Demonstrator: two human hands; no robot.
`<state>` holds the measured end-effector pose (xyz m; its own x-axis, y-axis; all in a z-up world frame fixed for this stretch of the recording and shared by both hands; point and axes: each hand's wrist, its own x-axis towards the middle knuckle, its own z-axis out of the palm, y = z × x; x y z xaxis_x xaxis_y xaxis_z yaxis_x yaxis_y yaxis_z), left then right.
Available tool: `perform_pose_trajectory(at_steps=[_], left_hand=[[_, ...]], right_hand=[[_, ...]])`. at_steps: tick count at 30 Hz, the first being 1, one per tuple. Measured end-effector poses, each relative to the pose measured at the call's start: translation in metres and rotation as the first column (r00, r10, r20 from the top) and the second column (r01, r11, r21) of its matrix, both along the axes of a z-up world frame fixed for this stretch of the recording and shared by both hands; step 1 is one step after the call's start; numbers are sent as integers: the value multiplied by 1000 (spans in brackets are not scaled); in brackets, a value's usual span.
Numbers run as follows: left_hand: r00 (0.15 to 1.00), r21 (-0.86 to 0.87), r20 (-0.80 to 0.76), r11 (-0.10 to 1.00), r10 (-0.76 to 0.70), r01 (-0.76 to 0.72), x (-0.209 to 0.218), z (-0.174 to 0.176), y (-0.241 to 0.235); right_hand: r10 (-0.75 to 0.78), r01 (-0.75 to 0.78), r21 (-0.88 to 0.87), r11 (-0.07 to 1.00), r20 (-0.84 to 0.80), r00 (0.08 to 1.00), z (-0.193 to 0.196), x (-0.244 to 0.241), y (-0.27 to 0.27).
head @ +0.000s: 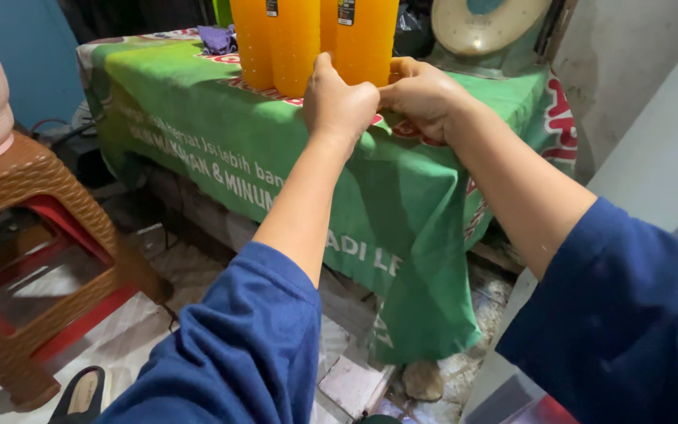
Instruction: The person wipes several orange liquid bottles with a purple cloth, then opens a refrigerator and places the bottles inside one by one.
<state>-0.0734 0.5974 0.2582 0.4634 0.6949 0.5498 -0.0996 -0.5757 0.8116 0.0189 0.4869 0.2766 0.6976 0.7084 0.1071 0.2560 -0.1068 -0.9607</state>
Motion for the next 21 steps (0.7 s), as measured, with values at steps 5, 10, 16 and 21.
perform_pose_trajectory(at_steps=[5, 10, 16, 21], left_hand=[[1000, -24, 7, 1000, -19, 19, -15, 4, -14], [1000, -26, 30, 1000, 1, 0, -15, 7, -8], [928, 5, 188, 945, -322, 327, 1, 5, -6], [943, -12, 164, 955, -290, 296, 4, -3, -13]], right_hand=[[-47, 47, 105, 993, -2, 999, 0, -18, -13], [-126, 121, 133, 984, 27, 992, -2, -25, -23], [-106, 94, 222, 970, 40, 994, -4, -24, -21], [-60, 48, 249, 967, 43, 997, -6, -23, -24]])
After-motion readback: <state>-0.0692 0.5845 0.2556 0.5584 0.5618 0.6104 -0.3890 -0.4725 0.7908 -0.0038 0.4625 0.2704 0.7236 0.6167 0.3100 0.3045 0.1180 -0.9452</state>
